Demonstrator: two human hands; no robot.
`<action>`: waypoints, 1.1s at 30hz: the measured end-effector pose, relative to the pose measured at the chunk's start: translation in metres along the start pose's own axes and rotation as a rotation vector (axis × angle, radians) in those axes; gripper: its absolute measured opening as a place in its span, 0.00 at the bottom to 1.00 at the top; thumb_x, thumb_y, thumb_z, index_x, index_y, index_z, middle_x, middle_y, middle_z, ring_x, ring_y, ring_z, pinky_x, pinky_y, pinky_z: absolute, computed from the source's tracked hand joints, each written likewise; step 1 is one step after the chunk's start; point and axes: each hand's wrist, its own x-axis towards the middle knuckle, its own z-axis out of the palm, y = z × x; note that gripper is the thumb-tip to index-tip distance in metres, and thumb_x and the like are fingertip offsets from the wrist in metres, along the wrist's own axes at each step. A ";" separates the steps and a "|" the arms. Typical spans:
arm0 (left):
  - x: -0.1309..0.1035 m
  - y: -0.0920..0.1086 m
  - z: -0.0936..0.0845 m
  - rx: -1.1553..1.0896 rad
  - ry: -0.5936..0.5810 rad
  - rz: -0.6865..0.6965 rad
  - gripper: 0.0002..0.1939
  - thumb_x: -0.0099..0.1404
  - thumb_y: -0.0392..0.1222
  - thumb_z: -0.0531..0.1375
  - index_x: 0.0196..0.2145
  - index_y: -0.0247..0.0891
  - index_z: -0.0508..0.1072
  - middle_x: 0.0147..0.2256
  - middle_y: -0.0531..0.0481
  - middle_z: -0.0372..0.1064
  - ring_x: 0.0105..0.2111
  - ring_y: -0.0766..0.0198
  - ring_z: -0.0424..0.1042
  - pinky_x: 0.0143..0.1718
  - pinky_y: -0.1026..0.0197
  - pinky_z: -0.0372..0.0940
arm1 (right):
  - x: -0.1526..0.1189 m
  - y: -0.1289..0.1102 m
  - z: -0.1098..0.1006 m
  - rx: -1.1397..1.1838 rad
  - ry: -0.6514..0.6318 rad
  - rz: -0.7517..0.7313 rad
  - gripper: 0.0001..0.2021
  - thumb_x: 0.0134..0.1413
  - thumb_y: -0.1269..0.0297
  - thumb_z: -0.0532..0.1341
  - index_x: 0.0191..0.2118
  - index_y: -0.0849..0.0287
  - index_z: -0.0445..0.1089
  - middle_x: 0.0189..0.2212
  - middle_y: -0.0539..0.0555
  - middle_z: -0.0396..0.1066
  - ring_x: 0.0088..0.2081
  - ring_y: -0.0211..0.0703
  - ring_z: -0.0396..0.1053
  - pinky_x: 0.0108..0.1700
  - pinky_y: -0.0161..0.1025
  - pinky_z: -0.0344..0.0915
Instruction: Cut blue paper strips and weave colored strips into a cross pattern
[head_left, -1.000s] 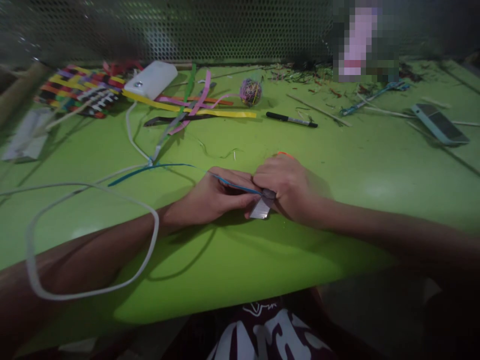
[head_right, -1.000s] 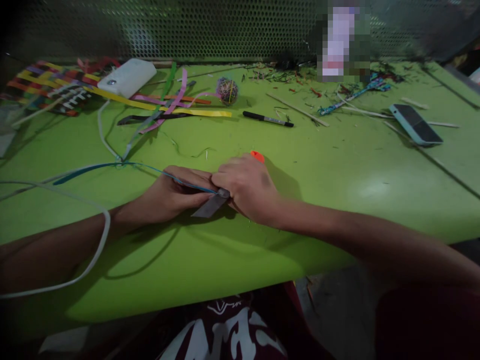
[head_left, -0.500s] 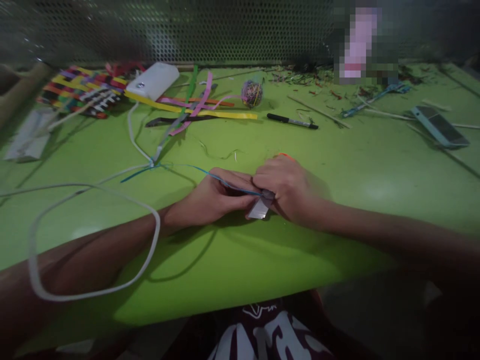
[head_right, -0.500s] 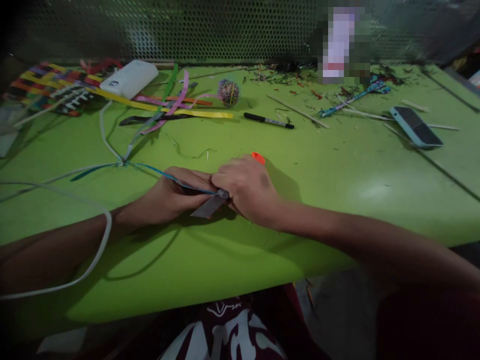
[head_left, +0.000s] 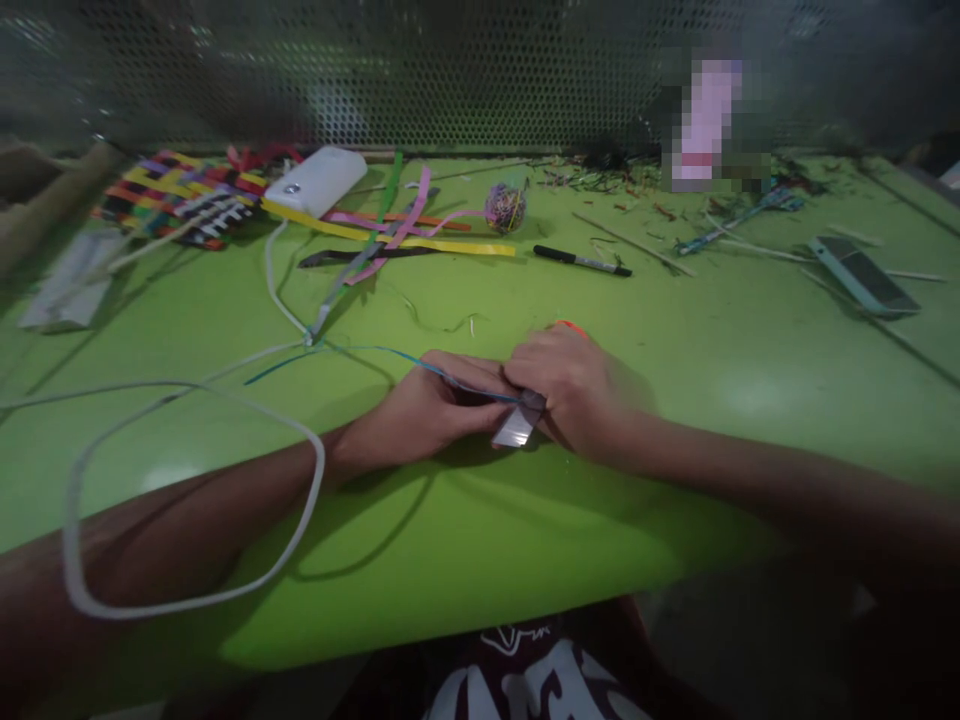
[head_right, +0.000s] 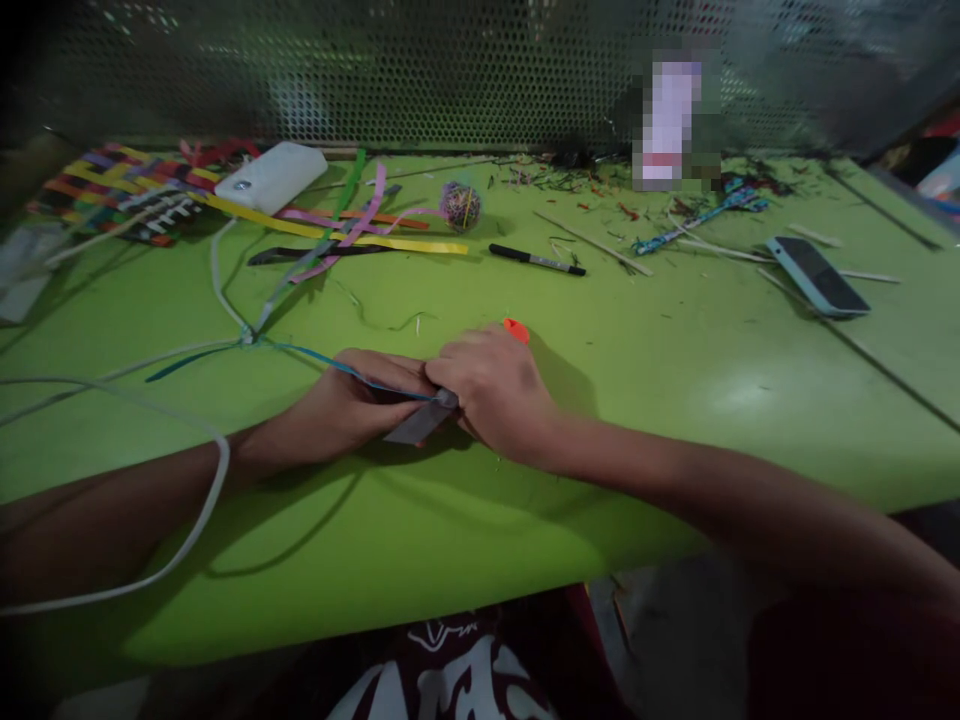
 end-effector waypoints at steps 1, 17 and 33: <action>0.000 0.000 0.000 -0.001 -0.006 -0.012 0.04 0.64 0.36 0.69 0.31 0.34 0.83 0.30 0.48 0.79 0.31 0.66 0.74 0.34 0.66 0.69 | 0.000 0.001 -0.001 0.001 -0.013 0.004 0.14 0.62 0.68 0.56 0.23 0.57 0.61 0.21 0.49 0.62 0.27 0.38 0.53 0.34 0.40 0.51; 0.003 -0.005 -0.003 -0.228 0.002 -0.161 0.05 0.59 0.35 0.67 0.27 0.31 0.77 0.24 0.53 0.71 0.23 0.72 0.66 0.27 0.69 0.62 | -0.001 0.007 -0.033 0.152 -0.106 -0.080 0.09 0.71 0.64 0.55 0.38 0.59 0.69 0.32 0.53 0.72 0.32 0.41 0.63 0.38 0.40 0.56; 0.004 -0.007 -0.002 -0.208 -0.086 -0.217 0.06 0.54 0.35 0.69 0.23 0.32 0.75 0.20 0.55 0.68 0.21 0.73 0.63 0.23 0.69 0.57 | 0.038 0.022 -0.047 -0.466 -0.072 -0.472 0.18 0.72 0.73 0.49 0.33 0.58 0.72 0.28 0.54 0.71 0.31 0.43 0.59 0.38 0.44 0.52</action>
